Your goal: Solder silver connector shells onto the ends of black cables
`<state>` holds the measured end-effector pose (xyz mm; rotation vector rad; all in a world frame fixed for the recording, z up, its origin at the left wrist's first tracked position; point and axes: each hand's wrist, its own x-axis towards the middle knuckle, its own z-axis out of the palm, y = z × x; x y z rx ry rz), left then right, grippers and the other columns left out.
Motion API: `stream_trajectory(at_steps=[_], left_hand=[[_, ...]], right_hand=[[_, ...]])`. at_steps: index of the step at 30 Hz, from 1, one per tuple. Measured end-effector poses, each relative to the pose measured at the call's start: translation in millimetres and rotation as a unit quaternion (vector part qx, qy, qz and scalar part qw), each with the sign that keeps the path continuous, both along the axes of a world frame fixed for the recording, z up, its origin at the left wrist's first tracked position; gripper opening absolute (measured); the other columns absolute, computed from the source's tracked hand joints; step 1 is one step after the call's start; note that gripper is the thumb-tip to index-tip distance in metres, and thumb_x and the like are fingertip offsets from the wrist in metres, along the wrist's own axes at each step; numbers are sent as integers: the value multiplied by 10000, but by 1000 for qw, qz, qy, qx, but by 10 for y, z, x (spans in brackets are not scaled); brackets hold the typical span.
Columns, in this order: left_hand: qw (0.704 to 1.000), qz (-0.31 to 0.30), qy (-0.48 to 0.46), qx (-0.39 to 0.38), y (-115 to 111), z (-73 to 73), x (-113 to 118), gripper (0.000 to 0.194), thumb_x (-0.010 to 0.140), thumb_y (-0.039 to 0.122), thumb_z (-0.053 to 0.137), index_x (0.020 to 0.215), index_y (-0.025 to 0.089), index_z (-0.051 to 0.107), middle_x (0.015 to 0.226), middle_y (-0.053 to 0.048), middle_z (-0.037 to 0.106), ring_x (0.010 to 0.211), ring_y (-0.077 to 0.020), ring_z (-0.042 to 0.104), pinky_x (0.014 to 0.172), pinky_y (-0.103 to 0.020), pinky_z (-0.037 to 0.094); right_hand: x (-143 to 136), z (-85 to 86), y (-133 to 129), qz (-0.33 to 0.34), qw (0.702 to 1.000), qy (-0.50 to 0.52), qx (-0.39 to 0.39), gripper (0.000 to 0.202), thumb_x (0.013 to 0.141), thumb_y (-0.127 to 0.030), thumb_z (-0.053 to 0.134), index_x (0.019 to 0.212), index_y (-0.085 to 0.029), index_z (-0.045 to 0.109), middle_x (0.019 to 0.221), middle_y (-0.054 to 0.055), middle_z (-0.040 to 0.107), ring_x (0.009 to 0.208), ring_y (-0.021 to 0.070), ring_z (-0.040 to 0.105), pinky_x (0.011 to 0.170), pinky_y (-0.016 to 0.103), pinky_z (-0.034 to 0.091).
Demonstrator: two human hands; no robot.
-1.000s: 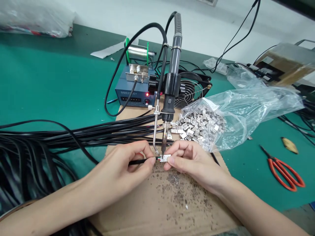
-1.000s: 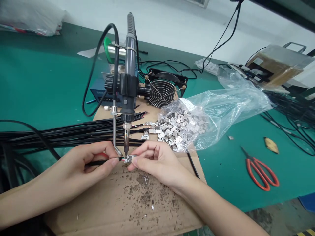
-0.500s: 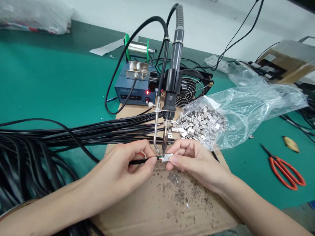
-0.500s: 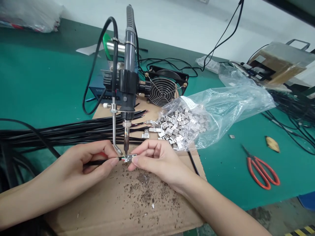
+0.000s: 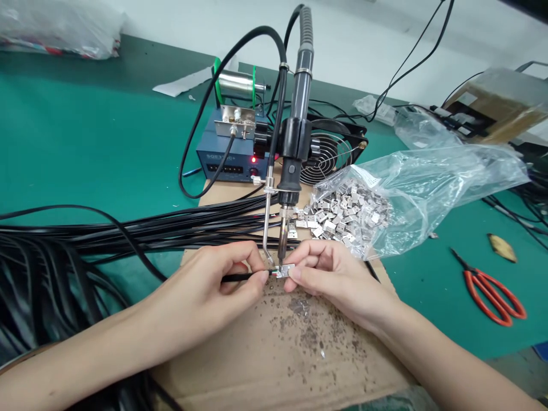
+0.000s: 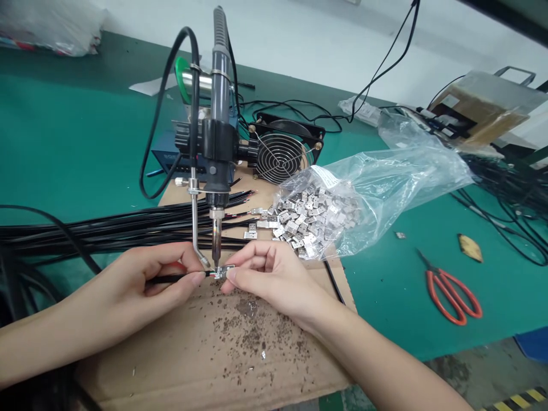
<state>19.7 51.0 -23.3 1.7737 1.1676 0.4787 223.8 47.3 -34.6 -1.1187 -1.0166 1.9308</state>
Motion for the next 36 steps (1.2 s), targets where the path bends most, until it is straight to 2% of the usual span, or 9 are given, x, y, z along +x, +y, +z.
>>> stream_trajectory(at_steps=[6, 10, 12, 19, 22, 27, 36], left_hand=[[1000, -2, -4, -5, 5, 6, -6, 225, 862, 331, 502, 697, 205, 588, 621, 22, 616, 603, -147, 551, 530, -218, 404], [1000, -5, 24, 7, 0, 7, -12, 261, 876, 378, 468, 723, 205, 591, 632, 19, 584, 599, -153, 526, 534, -237, 388], [1000, -1, 26, -1, -5, 28, -1, 270, 880, 385, 458, 729, 203, 590, 635, 19, 577, 600, -152, 513, 534, -239, 374], [996, 50, -44, -65, -38, 57, 58, 203, 843, 361, 539, 708, 210, 554, 621, 37, 610, 612, -141, 533, 564, -221, 399], [993, 50, -76, -82, -32, 33, 62, 183, 843, 340, 555, 718, 208, 572, 628, 45, 634, 618, -132, 566, 579, -205, 419], [995, 20, -68, -72, 12, 20, 55, 198, 857, 336, 541, 741, 193, 614, 671, 24, 681, 651, -143, 611, 597, -212, 440], [990, 24, -116, -78, -24, -15, 38, 190, 853, 294, 563, 701, 192, 613, 590, 67, 572, 563, -87, 491, 523, -147, 387]], right_hand=[[-1, 18, 3, 1, 1000, -5, 2, 130, 714, -179, 813, 737, -190, 685, 619, -8, 728, 548, 99, 616, 567, 229, 437], [-15, 46, 7, 3, 1000, -27, 7, 176, 662, -137, 824, 721, -188, 666, 612, -13, 723, 523, 91, 583, 534, 221, 407], [-21, 51, 4, 4, 999, -44, 12, 163, 675, -152, 813, 718, -185, 660, 616, -7, 721, 522, 93, 576, 516, 219, 391], [-12, 32, -1, 6, 999, -40, 21, 150, 701, -197, 812, 724, -188, 665, 634, 1, 721, 543, 109, 589, 519, 231, 402], [-6, 28, 2, 4, 1000, -16, 18, 146, 702, -194, 818, 727, -190, 674, 613, -9, 717, 527, 97, 589, 538, 231, 424], [2, 14, 4, 6, 1000, 5, 13, 142, 709, -208, 828, 736, -197, 689, 598, -18, 716, 522, 100, 603, 560, 242, 457], [23, 6, 3, 13, 999, 39, 4, 114, 726, -221, 827, 751, -190, 721, 620, -9, 738, 550, 100, 627, 595, 234, 478]])
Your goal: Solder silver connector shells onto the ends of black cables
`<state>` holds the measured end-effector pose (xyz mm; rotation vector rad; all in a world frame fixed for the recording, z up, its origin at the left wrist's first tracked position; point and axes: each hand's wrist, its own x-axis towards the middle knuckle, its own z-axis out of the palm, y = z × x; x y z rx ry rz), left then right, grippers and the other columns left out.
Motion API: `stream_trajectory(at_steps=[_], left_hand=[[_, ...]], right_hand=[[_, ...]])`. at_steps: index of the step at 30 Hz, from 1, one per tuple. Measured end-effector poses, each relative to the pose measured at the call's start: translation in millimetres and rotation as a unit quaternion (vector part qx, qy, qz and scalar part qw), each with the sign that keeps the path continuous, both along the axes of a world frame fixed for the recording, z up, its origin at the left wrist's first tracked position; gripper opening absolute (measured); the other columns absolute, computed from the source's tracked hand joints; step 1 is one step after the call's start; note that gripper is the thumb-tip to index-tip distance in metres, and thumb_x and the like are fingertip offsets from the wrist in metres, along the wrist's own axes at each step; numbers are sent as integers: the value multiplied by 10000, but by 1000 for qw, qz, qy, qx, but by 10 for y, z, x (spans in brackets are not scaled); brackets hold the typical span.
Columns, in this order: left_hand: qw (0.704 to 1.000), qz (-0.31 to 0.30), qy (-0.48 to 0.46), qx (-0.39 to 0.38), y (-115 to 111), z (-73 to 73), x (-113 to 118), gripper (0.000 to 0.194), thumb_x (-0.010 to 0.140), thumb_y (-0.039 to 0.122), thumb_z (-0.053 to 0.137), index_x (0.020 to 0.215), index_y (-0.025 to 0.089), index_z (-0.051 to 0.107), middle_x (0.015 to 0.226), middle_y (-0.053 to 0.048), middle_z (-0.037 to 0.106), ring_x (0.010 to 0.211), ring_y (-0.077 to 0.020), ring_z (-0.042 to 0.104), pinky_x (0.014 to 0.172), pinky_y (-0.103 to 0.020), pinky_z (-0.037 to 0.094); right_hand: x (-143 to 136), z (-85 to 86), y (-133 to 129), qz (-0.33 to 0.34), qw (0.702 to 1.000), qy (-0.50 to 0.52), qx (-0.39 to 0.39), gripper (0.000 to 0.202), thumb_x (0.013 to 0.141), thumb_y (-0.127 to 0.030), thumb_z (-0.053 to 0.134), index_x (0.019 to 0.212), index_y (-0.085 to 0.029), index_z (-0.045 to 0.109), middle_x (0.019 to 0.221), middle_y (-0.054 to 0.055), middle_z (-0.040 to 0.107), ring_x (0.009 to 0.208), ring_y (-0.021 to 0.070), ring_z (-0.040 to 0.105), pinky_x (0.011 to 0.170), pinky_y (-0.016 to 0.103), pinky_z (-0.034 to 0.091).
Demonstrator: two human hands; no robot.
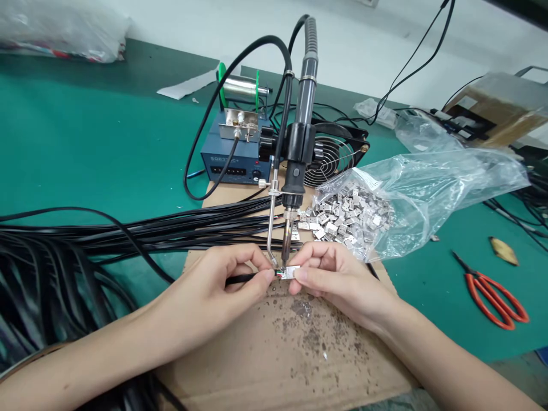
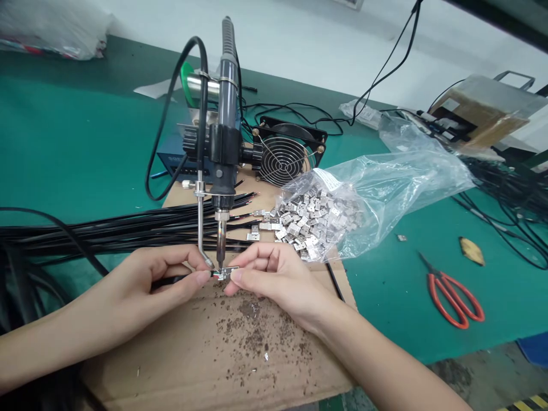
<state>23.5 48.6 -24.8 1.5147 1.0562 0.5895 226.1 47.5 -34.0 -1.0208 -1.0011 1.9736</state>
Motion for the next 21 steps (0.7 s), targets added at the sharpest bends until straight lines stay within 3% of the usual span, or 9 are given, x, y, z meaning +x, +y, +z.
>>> stream_trajectory(at_steps=[6, 13, 21], left_hand=[[1000, -4, 24, 0, 34, 81, 13, 214, 836, 311, 547, 678, 187, 619, 568, 61, 552, 542, -93, 474, 501, -165, 359], [999, -15, 40, 16, 44, 41, 1, 208, 836, 310, 552, 702, 192, 660, 685, 22, 712, 664, -131, 620, 597, -194, 436], [998, 1, 58, 16, 26, 3, -3, 212, 869, 340, 548, 731, 197, 622, 643, 49, 642, 627, -113, 567, 571, -182, 407]], right_hand=[[-2, -1, 5, -1, 1000, -9, -6, 146, 708, -259, 844, 742, -192, 719, 611, -6, 736, 540, 108, 627, 579, 244, 473], [-16, 12, 9, -12, 998, -60, -5, 187, 634, -193, 874, 724, -190, 711, 616, -2, 734, 549, 109, 621, 561, 238, 435], [-31, 43, 9, -10, 996, -83, 10, 217, 616, -224, 875, 710, -196, 681, 621, -3, 714, 562, 116, 591, 548, 242, 411]])
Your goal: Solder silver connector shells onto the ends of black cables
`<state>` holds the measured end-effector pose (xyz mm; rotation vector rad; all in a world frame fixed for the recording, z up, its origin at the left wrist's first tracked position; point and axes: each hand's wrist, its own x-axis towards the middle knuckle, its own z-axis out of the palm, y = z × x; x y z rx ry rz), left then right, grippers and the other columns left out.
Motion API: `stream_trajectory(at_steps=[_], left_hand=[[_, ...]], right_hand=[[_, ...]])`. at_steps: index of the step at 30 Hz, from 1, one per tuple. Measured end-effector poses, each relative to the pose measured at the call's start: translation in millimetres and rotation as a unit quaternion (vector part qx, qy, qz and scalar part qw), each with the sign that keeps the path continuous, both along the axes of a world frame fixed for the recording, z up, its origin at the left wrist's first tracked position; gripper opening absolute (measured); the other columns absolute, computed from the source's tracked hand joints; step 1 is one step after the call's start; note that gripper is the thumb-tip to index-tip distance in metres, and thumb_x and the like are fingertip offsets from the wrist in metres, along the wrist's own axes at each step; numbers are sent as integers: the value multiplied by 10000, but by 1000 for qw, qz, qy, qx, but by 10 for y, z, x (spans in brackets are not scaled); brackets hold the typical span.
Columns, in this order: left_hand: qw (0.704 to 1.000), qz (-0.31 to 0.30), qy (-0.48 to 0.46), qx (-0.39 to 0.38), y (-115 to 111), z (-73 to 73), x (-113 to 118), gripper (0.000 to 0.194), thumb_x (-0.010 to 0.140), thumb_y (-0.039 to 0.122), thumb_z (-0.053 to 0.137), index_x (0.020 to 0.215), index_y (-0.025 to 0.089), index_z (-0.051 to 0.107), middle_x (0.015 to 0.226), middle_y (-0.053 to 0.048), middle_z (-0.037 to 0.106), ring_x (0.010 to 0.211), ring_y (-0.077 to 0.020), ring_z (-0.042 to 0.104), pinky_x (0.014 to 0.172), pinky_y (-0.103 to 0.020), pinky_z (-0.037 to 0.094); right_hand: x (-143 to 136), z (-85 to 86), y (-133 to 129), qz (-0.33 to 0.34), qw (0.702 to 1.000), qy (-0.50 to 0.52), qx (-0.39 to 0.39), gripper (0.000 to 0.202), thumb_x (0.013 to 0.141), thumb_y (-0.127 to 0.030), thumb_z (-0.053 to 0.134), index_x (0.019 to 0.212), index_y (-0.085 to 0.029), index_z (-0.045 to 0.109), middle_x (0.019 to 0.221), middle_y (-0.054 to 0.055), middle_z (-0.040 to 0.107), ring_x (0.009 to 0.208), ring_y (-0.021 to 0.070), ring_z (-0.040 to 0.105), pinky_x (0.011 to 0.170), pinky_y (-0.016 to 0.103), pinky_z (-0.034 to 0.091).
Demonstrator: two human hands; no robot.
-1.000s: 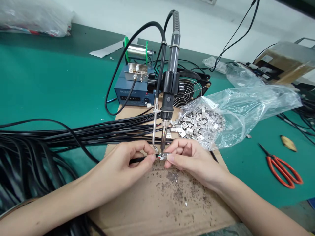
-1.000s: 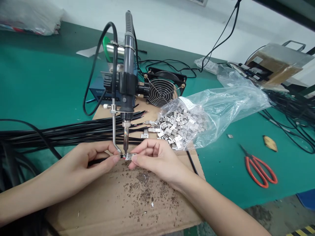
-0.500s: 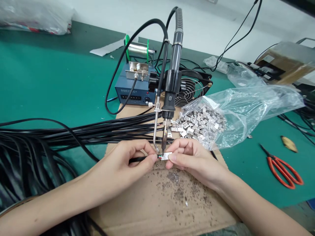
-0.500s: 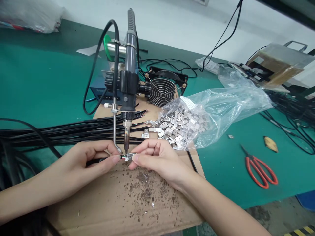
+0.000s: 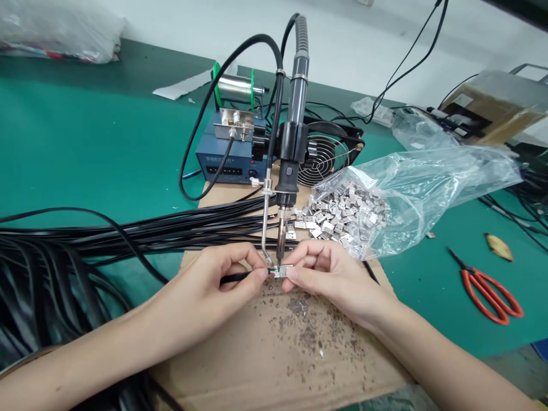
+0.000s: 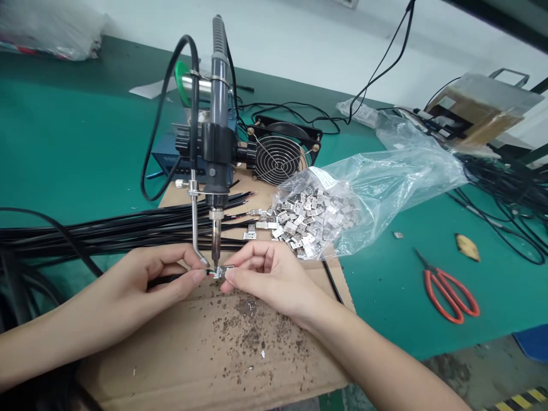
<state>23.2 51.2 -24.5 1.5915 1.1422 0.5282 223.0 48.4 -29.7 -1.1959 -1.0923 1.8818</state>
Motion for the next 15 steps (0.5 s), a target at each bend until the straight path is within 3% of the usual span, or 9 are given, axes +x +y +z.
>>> stream_trajectory(at_steps=[8, 15], left_hand=[[1000, 11, -17, -22, -54, -14, 1, 191, 879, 319, 528, 742, 207, 601, 685, 53, 659, 681, -114, 599, 611, -174, 455], [999, -1, -35, -13, -23, 5, 6, 182, 863, 285, 536, 709, 202, 588, 641, 57, 642, 613, -98, 575, 550, -152, 432]], right_hand=[[-17, -3, -5, 2, 1000, -16, 15, 189, 633, -202, 839, 710, -194, 667, 620, -9, 709, 581, 111, 600, 562, 232, 425], [4, -21, -12, 2, 1000, 8, 9, 159, 657, -180, 832, 718, -185, 685, 619, -8, 725, 584, 105, 627, 564, 219, 438]])
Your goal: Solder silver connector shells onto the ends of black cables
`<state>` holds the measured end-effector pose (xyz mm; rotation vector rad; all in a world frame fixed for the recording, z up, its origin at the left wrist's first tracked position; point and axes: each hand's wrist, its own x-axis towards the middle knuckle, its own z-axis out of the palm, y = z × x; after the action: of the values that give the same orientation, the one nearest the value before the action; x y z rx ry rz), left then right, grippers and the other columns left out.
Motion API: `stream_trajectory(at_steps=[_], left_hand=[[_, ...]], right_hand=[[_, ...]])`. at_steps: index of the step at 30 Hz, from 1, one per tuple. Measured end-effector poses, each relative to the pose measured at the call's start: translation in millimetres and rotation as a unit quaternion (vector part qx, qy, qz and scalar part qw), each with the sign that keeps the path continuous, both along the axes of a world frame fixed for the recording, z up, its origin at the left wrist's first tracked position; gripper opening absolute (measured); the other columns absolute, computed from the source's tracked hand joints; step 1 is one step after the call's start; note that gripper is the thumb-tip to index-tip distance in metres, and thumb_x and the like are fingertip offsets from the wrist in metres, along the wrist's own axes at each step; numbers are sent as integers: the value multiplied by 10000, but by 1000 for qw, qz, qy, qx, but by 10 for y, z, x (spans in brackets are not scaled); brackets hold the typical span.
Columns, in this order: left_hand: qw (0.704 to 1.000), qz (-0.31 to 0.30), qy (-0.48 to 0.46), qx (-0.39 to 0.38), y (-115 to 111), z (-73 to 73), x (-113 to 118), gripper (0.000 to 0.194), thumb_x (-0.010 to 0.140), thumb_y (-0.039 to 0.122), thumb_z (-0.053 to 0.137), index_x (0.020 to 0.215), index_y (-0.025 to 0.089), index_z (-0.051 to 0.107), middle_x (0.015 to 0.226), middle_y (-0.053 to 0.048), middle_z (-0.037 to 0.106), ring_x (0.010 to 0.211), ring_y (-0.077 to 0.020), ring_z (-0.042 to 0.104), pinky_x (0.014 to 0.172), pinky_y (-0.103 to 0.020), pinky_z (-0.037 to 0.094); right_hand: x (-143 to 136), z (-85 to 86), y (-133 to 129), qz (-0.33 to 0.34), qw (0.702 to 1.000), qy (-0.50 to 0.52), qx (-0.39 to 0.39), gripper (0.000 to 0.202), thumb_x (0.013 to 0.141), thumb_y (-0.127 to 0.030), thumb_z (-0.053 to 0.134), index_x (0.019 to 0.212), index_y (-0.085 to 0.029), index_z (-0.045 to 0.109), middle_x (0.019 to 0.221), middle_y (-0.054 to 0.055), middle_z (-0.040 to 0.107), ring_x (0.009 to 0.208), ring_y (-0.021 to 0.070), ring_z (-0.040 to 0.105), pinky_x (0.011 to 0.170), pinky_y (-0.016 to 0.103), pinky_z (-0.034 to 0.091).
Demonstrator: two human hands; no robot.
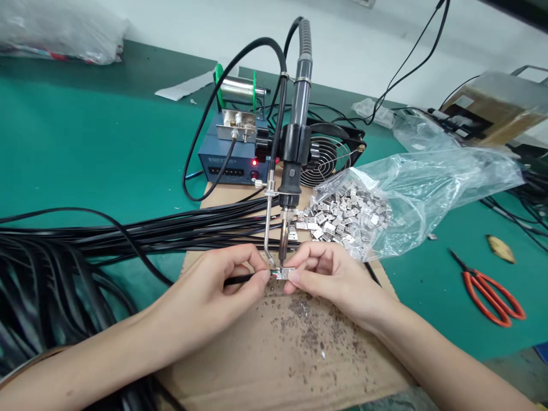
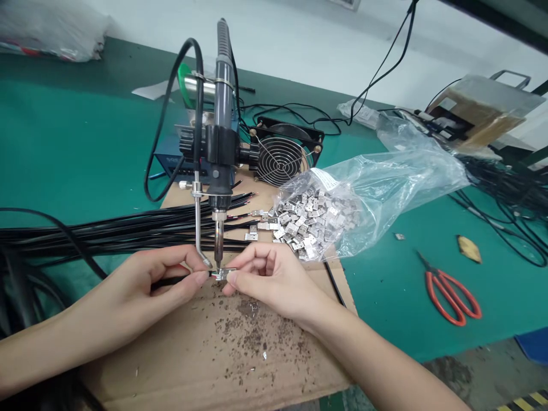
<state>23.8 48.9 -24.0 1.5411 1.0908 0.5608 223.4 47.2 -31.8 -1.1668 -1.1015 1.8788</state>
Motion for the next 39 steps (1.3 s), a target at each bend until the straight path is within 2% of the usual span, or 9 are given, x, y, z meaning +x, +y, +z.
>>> stream_trajectory(at_steps=[7, 12, 21, 27, 32, 39], left_hand=[[1000, -2, -3, 15, -37, 0, 2, 191, 865, 292, 534, 713, 195, 597, 625, 51, 607, 585, -96, 529, 508, -153, 383], [999, 9, -20, 24, -25, -36, 1, 190, 865, 259, 535, 692, 197, 585, 574, 80, 544, 535, -68, 480, 484, -121, 362], [999, 30, -11, 15, -43, -1, 15, 194, 847, 286, 555, 684, 194, 608, 599, 69, 598, 569, -73, 516, 511, -119, 391], [999, 12, 22, 24, -38, -27, -4, 201, 857, 308, 540, 708, 195, 613, 609, 50, 592, 568, -96, 505, 501, -158, 377], [999, 10, -5, 30, -46, -23, -8, 188, 866, 286, 542, 711, 205, 609, 615, 63, 592, 572, -86, 527, 508, -137, 400], [1000, 0, 15, 23, -12, -32, 9, 183, 858, 274, 536, 700, 212, 604, 600, 67, 594, 573, -95, 557, 527, -148, 431]], right_hand=[[22, -29, 6, 14, 999, 40, -7, 112, 707, -204, 814, 727, -178, 707, 617, -9, 735, 547, 92, 638, 549, 205, 457], [8, -12, 11, 7, 1000, 25, -7, 109, 707, -176, 805, 713, -176, 696, 610, -13, 736, 555, 86, 640, 544, 193, 442], [19, -27, -1, 13, 998, 57, -7, 95, 712, -166, 800, 732, -177, 709, 611, -15, 743, 537, 82, 645, 547, 191, 468], [20, -19, 14, 11, 999, 34, -6, 94, 711, -164, 798, 729, -172, 705, 603, -15, 742, 532, 73, 638, 534, 180, 452], [21, -11, 2, 15, 999, 38, 1, 98, 709, -183, 796, 732, -170, 701, 603, -16, 740, 528, 67, 622, 531, 176, 438], [-2, 31, 4, 12, 999, -31, 5, 131, 682, -200, 798, 727, -174, 677, 618, -5, 730, 521, 87, 578, 507, 209, 402]])
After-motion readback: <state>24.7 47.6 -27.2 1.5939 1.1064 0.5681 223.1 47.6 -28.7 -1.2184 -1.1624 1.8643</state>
